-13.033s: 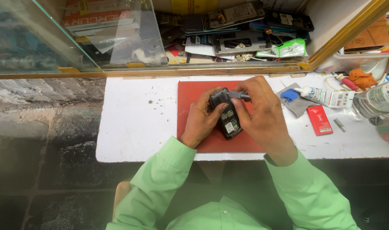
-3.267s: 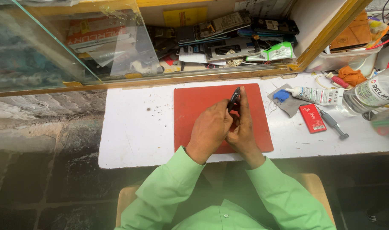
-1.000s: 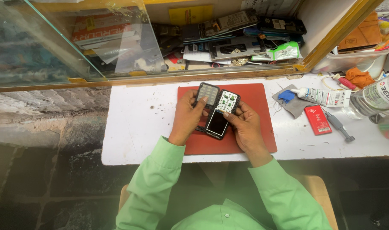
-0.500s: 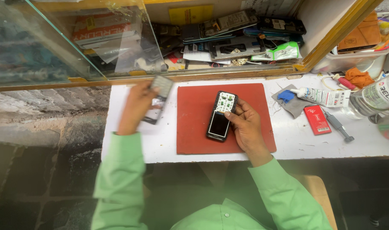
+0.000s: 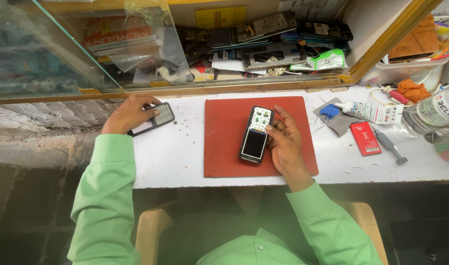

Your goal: The person disassembles a feature phone by removing the battery, unscrewing the back cover, and prying open the casing. They then remove the keypad and extract the internal circuit board using a screwdriver and a metal tool.

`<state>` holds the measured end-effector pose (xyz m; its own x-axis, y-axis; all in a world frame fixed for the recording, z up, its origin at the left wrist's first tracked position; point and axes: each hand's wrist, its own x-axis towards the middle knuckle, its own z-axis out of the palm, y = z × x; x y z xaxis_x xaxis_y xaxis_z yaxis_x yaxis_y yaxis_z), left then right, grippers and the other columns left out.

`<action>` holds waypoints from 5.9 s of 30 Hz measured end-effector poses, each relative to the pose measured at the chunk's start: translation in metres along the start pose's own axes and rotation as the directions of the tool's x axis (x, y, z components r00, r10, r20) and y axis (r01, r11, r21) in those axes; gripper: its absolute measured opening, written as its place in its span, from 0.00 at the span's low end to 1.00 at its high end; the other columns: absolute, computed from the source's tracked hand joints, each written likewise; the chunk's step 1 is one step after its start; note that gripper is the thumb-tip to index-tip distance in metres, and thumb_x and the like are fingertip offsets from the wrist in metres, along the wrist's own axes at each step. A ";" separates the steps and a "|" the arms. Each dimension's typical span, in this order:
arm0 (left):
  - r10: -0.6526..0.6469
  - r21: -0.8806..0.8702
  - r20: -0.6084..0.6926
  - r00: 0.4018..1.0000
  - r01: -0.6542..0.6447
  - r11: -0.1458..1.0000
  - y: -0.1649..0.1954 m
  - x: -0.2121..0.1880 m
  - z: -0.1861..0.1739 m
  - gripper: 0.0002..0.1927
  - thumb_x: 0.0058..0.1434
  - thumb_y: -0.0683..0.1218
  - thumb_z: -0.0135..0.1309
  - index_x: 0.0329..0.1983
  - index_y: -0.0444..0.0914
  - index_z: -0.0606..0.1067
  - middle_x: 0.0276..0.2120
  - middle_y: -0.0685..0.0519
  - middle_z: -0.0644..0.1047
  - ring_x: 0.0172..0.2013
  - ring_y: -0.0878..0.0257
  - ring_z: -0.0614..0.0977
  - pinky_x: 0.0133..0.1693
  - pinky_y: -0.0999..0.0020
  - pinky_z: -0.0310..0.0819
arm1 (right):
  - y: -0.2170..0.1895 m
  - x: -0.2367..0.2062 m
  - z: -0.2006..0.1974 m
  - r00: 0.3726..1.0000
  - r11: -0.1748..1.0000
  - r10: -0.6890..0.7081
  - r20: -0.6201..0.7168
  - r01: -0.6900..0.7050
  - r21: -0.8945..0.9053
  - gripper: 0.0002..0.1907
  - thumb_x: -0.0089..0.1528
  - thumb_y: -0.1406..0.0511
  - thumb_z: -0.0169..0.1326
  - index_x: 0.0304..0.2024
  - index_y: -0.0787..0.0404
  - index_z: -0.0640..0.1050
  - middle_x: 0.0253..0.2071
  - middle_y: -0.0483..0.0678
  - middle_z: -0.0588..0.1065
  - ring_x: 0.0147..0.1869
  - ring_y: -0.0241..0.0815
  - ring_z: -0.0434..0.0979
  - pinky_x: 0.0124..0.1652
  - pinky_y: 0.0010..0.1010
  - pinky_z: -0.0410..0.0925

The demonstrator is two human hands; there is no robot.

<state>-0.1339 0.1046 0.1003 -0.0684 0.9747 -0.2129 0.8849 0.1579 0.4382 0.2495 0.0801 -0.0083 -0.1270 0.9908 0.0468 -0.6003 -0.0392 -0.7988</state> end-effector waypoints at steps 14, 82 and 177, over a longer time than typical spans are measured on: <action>0.278 0.379 -0.023 0.960 -0.249 0.891 0.003 0.001 0.010 0.07 0.53 0.43 0.60 0.32 0.46 0.86 0.49 0.51 0.80 0.57 0.53 0.73 0.70 0.44 0.40 | 0.002 0.001 -0.004 0.998 0.997 0.003 -0.060 0.001 0.078 0.23 0.67 0.74 0.45 0.65 0.63 0.65 0.55 0.55 0.73 0.55 0.46 0.78 0.50 0.42 0.75; 0.163 -0.891 -0.412 0.896 -0.434 0.134 0.165 -0.026 0.171 0.35 0.55 0.37 0.68 0.61 0.38 0.62 0.42 0.54 0.75 0.40 0.68 0.80 0.41 0.72 0.82 | -0.121 -0.003 -0.143 0.897 -0.261 -0.420 0.137 0.025 -0.965 0.27 0.60 0.65 0.63 0.61 0.63 0.76 0.60 0.64 0.69 0.64 0.65 0.67 0.61 0.50 0.63; -0.044 -0.908 -0.233 0.971 -0.234 -0.348 0.071 -0.085 0.167 0.25 0.65 0.38 0.58 0.66 0.34 0.69 0.52 0.53 0.77 0.51 0.64 0.77 0.56 0.67 0.72 | -0.022 0.009 0.105 0.863 0.358 -0.039 0.503 0.482 -0.800 0.11 0.57 0.73 0.59 0.43 0.64 0.81 0.38 0.55 0.78 0.41 0.55 0.79 0.41 0.40 0.72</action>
<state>0.0119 0.0065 0.0036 -0.2126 0.9769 -0.0225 -0.7105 -0.1387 0.6899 0.1784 0.0757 0.0730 -0.4834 0.7917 0.3735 0.3555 0.5674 -0.7427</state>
